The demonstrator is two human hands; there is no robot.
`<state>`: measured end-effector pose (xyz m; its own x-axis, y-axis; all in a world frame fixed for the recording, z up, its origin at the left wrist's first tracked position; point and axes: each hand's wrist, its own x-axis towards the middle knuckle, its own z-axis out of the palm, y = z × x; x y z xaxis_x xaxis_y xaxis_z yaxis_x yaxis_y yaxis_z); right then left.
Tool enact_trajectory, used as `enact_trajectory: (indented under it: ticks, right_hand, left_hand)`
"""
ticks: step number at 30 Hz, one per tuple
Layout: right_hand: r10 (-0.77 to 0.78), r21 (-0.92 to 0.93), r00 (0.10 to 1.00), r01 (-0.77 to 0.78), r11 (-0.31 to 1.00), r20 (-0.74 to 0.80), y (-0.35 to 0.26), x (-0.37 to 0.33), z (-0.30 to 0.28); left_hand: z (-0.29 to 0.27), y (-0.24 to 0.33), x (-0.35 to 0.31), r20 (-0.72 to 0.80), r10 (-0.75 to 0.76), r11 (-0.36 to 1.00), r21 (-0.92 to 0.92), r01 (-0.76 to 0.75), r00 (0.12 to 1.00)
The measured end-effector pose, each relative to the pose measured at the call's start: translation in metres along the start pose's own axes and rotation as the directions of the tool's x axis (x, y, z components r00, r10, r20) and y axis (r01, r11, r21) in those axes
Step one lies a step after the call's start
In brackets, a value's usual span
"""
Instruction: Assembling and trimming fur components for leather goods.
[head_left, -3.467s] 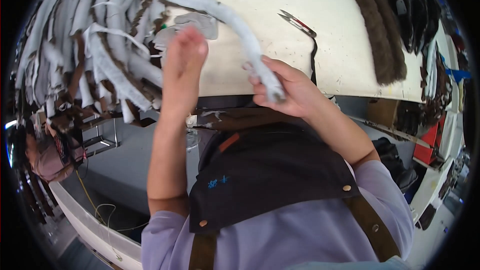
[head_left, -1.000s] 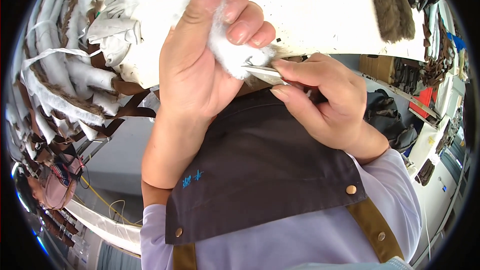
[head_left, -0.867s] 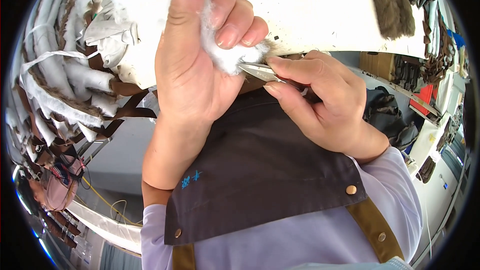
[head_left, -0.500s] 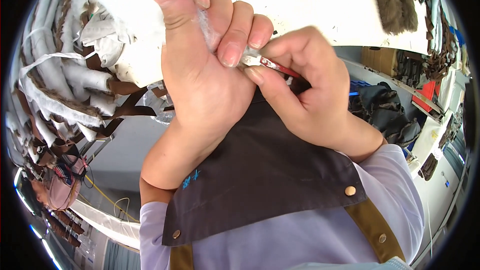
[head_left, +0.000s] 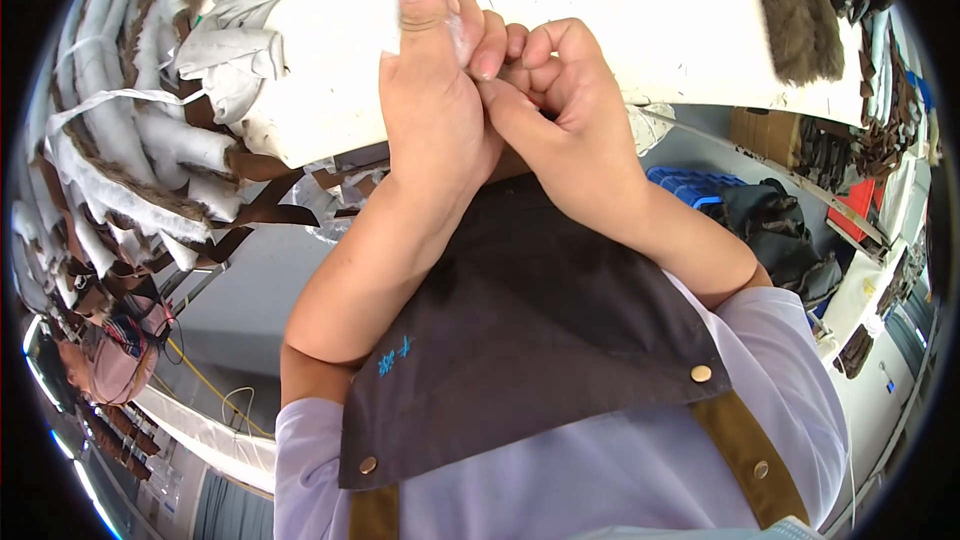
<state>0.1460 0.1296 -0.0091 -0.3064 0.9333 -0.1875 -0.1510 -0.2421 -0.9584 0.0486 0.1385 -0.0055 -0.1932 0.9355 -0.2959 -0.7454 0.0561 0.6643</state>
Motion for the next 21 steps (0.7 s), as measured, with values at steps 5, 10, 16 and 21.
enact_trajectory:
  ticks: [5, 10, 16, 21]
  right_hand:
    - [-0.081, -0.167, 0.993, 0.095, 0.981, 0.087, -0.008, -0.001, -0.013]
    - [-0.127, -0.370, 0.983, 0.167, 0.914, 0.131, -0.009, 0.000, -0.018]
    - [-0.232, -0.514, 0.969, 0.244, 0.823, 0.089, -0.019, -0.006, -0.012]
    - [-0.243, -0.387, 0.970, 0.233, 0.892, 0.025, -0.019, -0.014, -0.005]
  left_hand:
    - [-0.014, 0.010, 0.010, 0.144, -0.098, 0.992, -0.071, 0.109, 0.985]
    - [-0.021, 0.032, 0.034, 0.282, -0.237, 0.926, -0.224, 0.304, 0.929]
    - [-0.009, 0.031, 0.037, 0.395, -0.116, 0.895, -0.357, 0.269, 0.911]
    - [0.016, 0.032, 0.010, 0.080, -0.079, 0.973, -0.212, 0.094, 0.994]
